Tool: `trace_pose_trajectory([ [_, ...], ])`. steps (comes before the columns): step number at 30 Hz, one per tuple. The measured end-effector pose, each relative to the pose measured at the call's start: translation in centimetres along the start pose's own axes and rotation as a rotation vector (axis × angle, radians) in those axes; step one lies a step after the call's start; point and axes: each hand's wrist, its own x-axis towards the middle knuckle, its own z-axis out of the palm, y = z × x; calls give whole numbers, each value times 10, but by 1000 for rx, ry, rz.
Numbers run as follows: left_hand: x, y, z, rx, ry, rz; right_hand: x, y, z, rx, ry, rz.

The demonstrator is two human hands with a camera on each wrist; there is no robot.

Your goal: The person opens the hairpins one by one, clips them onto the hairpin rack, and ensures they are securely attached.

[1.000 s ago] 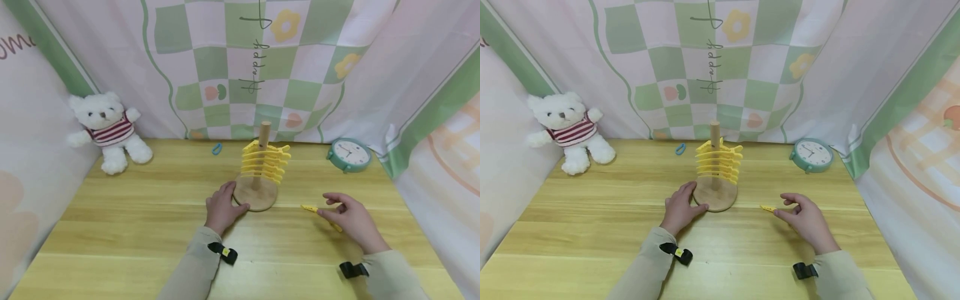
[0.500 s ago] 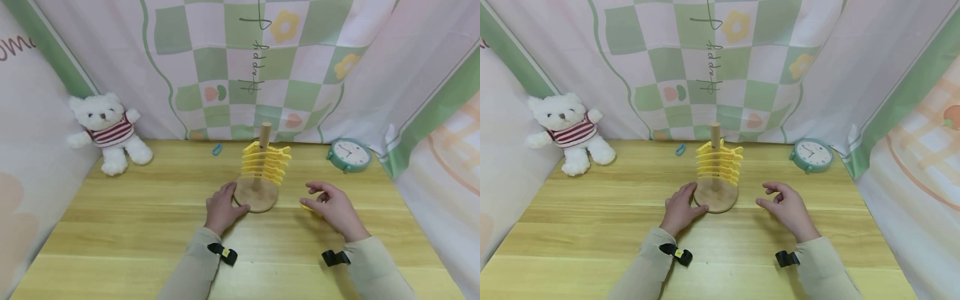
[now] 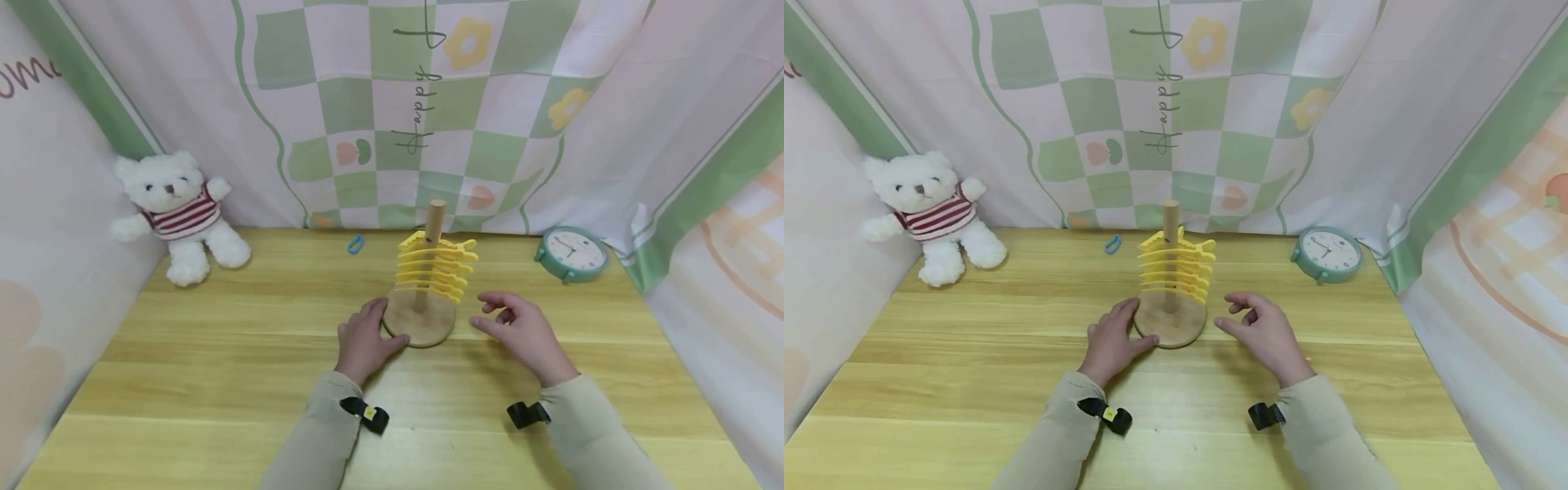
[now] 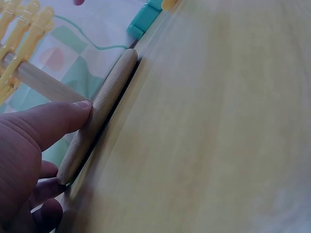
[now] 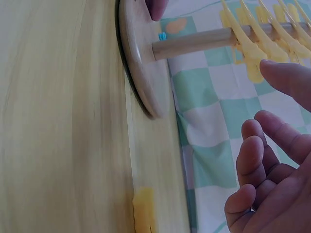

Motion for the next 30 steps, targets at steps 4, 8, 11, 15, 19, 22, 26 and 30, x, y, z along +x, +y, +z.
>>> trace_pose_trajectory([
  [4,0,0,0,6,0,2,5,-6,6,0,-7,1],
  [8,0,-1,0,5,1,5,10,-13,12,9,-8,-11],
  [11,0,-2,1,6,3,9,13,-18,16,12,-4,-17],
  [15,0,-3,2,4,-2,7,16,-21,21,26,4,-18],
  [19,0,-3,2,-3,3,4,20,-23,25,34,18,-23],
  [22,0,-3,3,-4,10,8,23,-22,28,26,31,-27],
  [26,0,-3,4,3,10,11,26,-20,30,0,47,-43],
  [30,0,-4,4,5,12,13,28,-18,31,-22,59,-54],
])
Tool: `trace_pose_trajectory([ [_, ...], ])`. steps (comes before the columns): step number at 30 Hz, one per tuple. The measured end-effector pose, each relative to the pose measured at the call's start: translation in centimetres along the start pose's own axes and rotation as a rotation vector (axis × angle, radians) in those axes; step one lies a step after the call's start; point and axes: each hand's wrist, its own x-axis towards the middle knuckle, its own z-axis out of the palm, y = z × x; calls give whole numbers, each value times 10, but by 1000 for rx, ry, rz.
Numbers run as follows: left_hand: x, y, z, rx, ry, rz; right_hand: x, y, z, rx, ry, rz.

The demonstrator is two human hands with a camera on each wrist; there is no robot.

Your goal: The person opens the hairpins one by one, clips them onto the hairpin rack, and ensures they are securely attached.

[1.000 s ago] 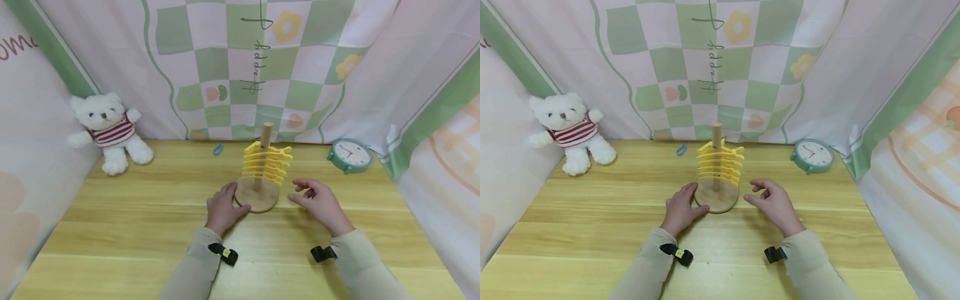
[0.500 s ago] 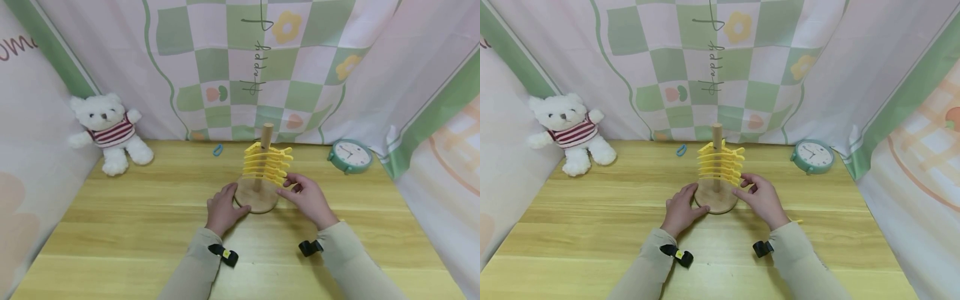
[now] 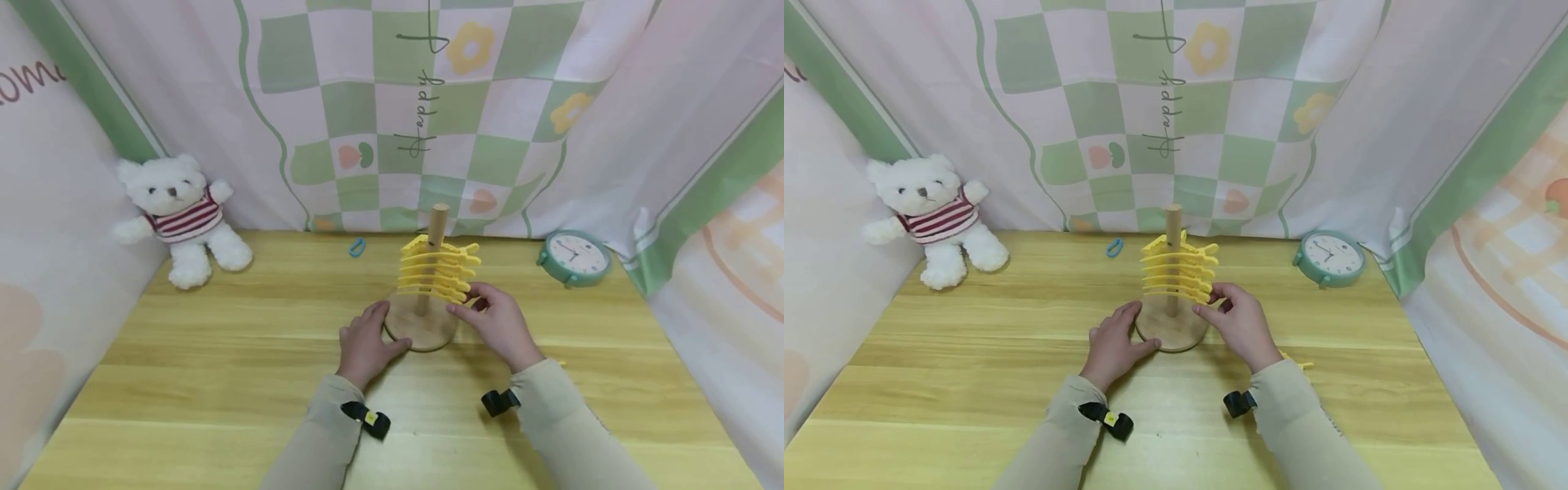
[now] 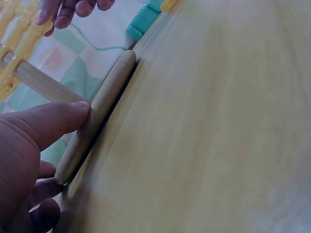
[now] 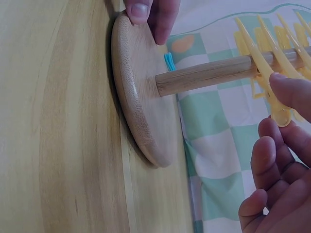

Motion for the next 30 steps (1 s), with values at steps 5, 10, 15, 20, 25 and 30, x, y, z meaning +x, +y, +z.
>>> trace_pose_trajectory([
  [5,0,-1,0,2,11,4,0,-1,0,-8,8,-24],
  [10,0,0,0,5,6,3,-1,1,1,-24,19,-62],
  [15,0,0,-1,1,3,4,-4,4,-1,-39,30,-54],
  [20,0,1,-2,-3,-4,1,-7,10,-6,-42,40,-45],
  [25,-1,3,-4,2,-7,2,-10,12,-8,-36,42,-33],
  [30,-1,4,-4,2,-18,-6,-14,14,-10,-46,54,-45],
])
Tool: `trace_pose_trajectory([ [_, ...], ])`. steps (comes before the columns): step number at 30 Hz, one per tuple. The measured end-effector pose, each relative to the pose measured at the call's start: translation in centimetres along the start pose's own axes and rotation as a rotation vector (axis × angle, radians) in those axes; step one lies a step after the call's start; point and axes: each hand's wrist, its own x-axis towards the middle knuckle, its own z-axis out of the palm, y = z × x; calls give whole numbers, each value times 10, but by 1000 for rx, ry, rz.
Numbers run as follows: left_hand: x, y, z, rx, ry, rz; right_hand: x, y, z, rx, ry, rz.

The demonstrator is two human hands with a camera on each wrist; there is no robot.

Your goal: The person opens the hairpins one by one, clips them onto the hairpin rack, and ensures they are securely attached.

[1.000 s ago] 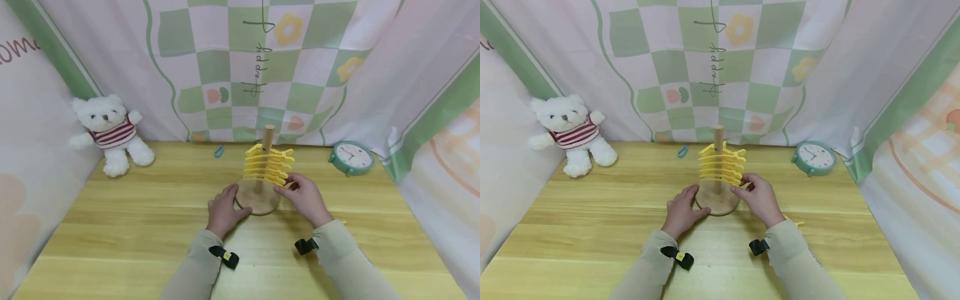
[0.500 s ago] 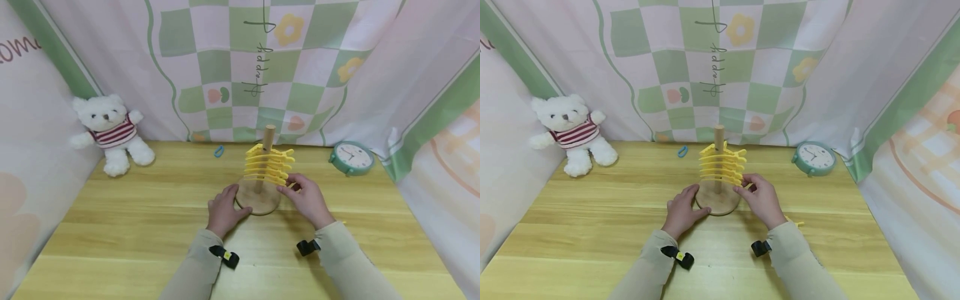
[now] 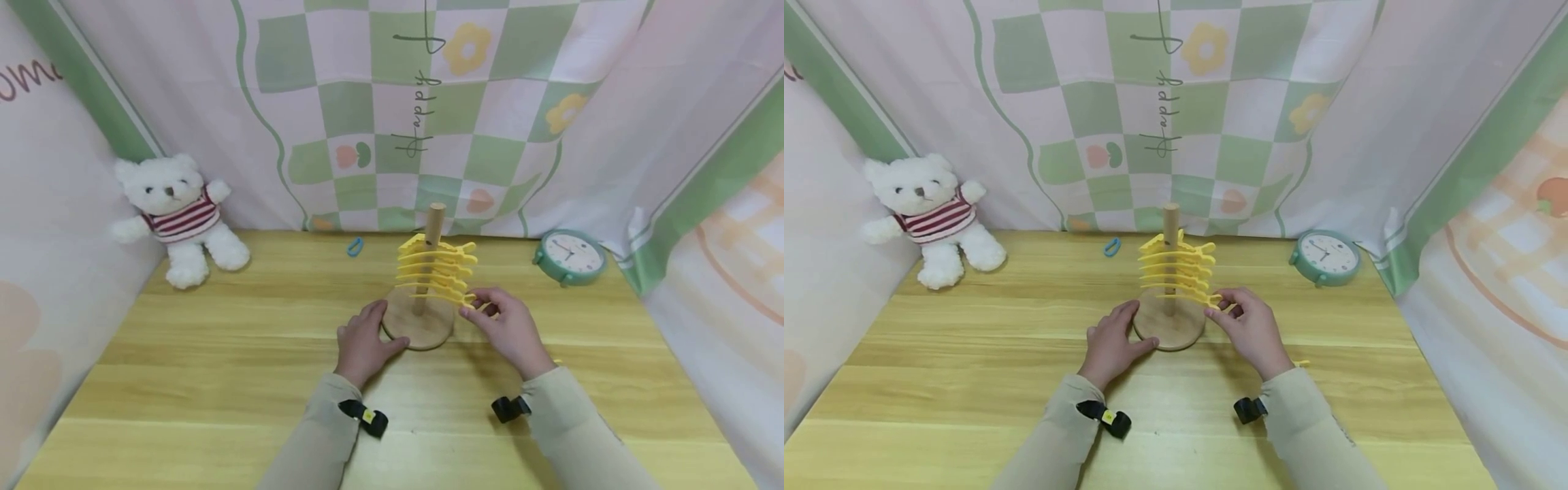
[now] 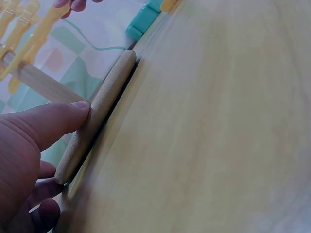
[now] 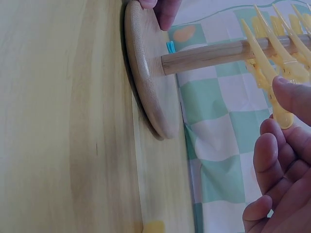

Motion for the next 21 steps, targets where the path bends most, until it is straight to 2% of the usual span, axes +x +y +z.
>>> trace_pose_trajectory([
  [11,2,-4,6,10,10,11,-9,6,-8,-7,24,17],
  [21,2,-4,3,-4,12,4,-18,10,-17,11,45,25],
])
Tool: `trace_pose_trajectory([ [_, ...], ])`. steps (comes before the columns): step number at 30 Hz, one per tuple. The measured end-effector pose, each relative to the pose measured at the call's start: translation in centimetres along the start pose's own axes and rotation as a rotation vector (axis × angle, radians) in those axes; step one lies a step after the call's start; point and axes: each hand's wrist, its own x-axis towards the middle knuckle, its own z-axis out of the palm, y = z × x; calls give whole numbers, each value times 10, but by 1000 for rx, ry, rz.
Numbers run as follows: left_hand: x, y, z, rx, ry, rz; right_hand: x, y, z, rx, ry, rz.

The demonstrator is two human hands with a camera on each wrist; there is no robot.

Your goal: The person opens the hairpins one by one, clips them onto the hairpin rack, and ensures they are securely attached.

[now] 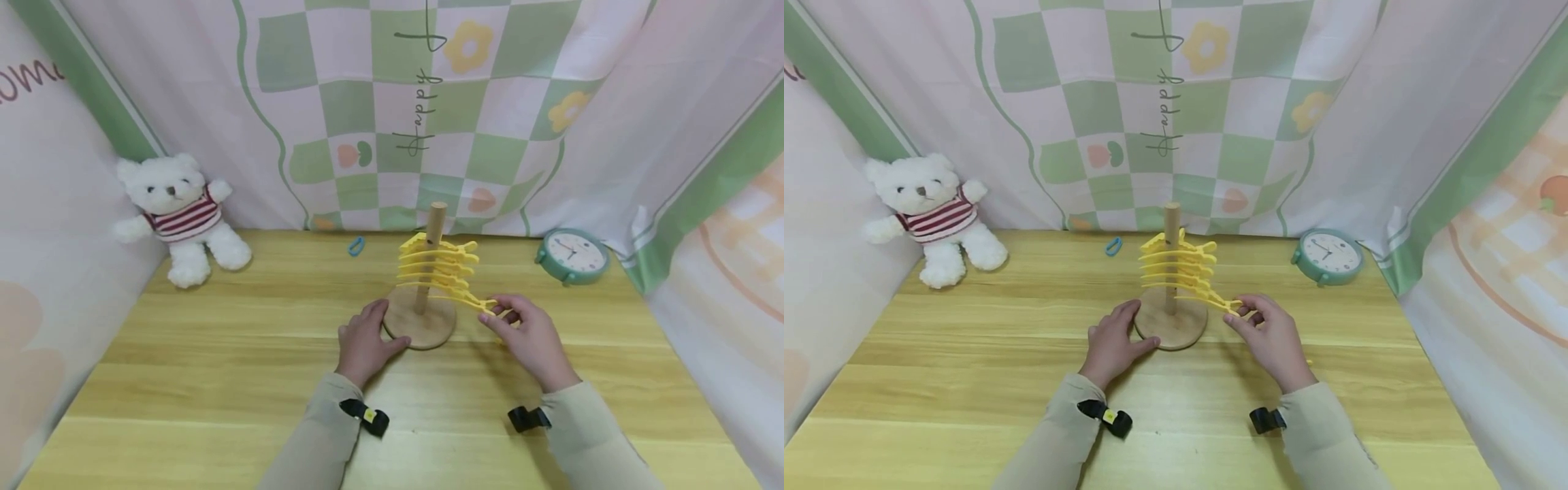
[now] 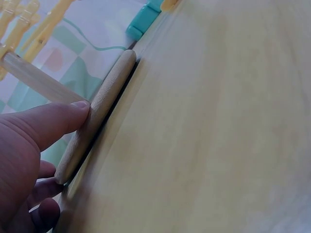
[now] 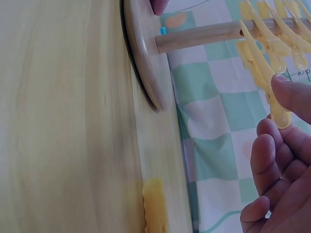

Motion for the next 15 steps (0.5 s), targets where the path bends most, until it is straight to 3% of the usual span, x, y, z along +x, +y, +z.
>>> trace_pose_trajectory([
  [15,1,0,-1,17,-8,-11,-11,15,-15,-33,25,11],
])
